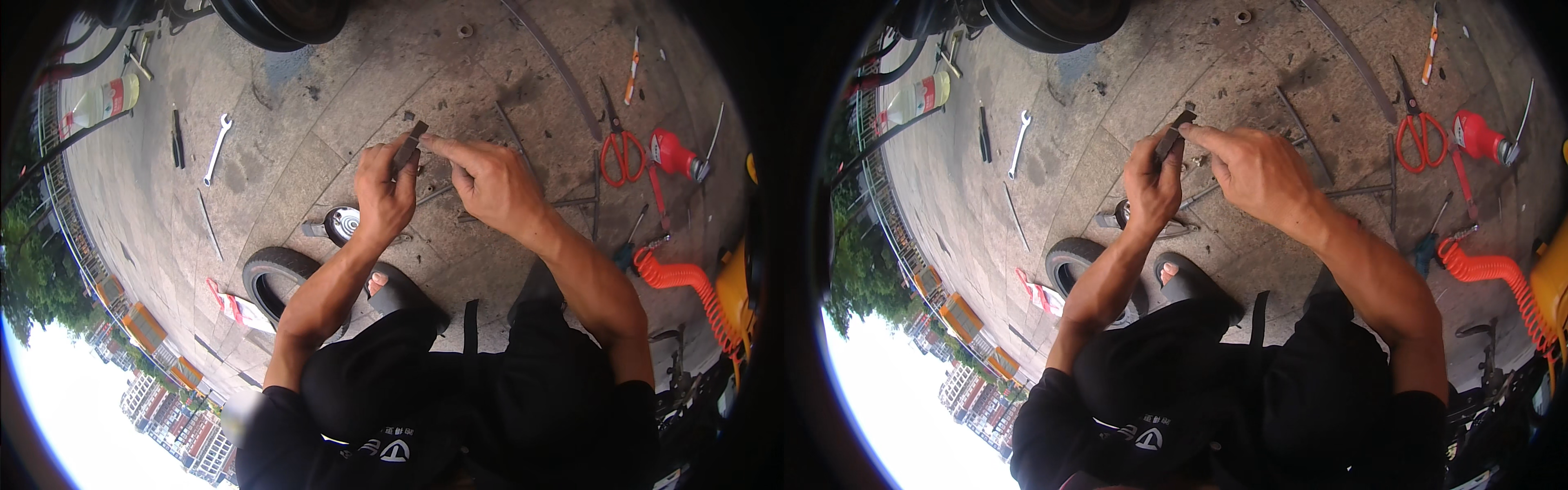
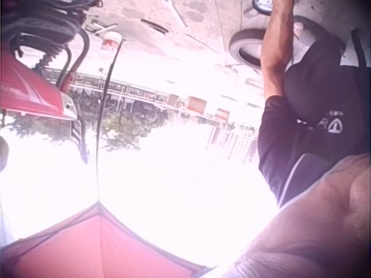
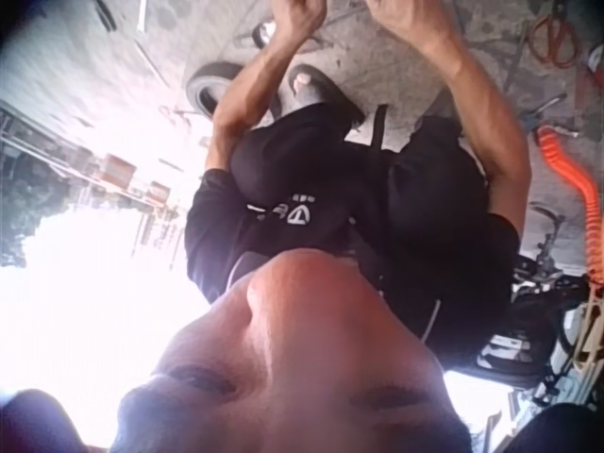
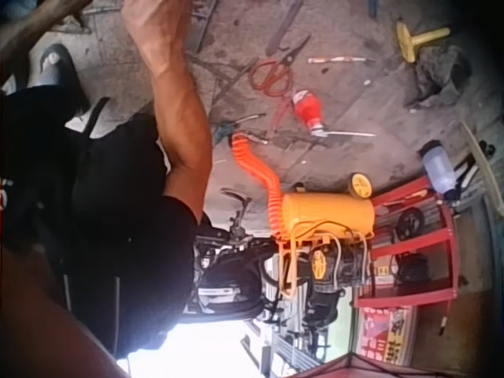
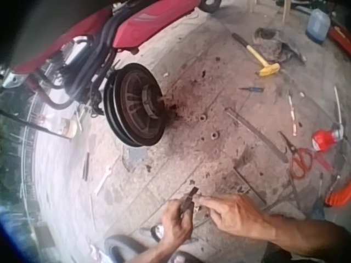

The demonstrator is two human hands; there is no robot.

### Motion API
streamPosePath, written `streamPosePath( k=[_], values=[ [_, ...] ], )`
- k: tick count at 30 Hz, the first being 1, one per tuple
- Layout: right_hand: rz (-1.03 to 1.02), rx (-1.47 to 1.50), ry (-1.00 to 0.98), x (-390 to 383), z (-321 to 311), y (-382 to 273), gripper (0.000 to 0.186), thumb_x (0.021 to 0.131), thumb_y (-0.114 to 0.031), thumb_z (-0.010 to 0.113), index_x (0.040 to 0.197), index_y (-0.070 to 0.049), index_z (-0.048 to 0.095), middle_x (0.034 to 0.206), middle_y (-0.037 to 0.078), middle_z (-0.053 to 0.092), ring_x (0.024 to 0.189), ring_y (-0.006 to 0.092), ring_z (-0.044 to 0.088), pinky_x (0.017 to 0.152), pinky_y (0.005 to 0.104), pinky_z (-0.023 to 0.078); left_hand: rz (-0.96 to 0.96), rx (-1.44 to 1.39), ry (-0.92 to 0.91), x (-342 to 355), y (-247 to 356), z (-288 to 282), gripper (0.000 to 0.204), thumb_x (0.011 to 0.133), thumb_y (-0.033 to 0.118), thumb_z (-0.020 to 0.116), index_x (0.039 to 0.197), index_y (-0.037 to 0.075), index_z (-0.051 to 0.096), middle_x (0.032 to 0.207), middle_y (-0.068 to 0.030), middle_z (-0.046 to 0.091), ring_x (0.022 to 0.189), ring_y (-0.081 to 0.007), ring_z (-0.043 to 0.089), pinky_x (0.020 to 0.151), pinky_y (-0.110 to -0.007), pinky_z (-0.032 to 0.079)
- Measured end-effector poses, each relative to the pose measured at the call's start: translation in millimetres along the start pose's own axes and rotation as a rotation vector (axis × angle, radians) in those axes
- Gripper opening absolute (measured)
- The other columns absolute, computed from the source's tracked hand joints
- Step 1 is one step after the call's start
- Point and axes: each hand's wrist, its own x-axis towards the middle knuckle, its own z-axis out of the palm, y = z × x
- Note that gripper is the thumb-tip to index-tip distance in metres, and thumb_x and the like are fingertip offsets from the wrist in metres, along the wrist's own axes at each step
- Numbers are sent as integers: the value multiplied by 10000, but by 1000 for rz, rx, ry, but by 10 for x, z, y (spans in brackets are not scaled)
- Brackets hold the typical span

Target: The person sits on the ground and files a curved metal object using a metal file. They repeatedly rub the file along the edges and surfaces of the object, occasionally rotating it to access different sides.

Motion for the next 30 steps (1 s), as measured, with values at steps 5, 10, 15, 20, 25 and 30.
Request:
streamPosePath(
  k=[5, 10, 15, 20, 25, 30],
  values=[
    [-3, -14, -61, -26, 22, -43, 479, 879, -23, 660, 1350, -110, 647, 905, 172, 715, 796, 331, 714, 723, 432, 589, -18, -44, 22, -47, -36, 5, 311, 897, 57, 705, 1207, 38, 697, 927, -152, 684, 871, -332, 620, 784, -425, 488],
    [-17, 4, -72, -43, 61, -34, 519, 855, 51, 628, 1340, -129, 668, 987, 160, 727, 795, 317, 708, 688, 412, 577, -73, -103, 19, -96, -66, 28, 299, 913, 60, 694, 1212, 42, 697, 968, -163, 701, 895, -332, 647, 809, -421, 501],
    [-29, -12, -37, -94, 85, -72, 500, 866, 4, 654, 1346, -136, 662, 907, 152, 709, 763, 333, 705, 693, 428, 585, -147, -182, -12, -100, -66, 6, 296, 919, 69, 698, 1212, 31, 691, 1019, -185, 711, 948, -342, 675, 844, -412, 518],
    [-81, 28, 45, -43, 92, -72, 511, 872, -16, 665, 1362, -158, 655, 882, 147, 712, 752, 328, 708, 694, 428, 597, -195, -211, -12, -40, -32, 10, 277, 932, 75, 695, 1204, 21, 690, 975, -181, 708, 865, -305, 686, 782, -387, 526],
    [48, -25, -54, -45, -3, -76, 514, 854, 57, 634, 1332, -127, 670, 1086, 180, 727, 881, 322, 732, 738, 391, 590, -141, -232, 12, -25, 14, 11, 247, 952, 97, 689, 1188, 23, 695, 899, -148, 696, 803, -284, 670, 736, -383, 511],
    [-24, -5, 94, 13, 26, 48, 466, 888, -12, 634, 1338, -132, 663, 940, 176, 728, 753, 337, 705, 701, 437, 573, -157, -153, -19, -44, 0, 5, 240, 952, 98, 689, 1181, 26, 698, 871, -146, 697, 803, -281, 671, 727, -390, 508]
  ],
)
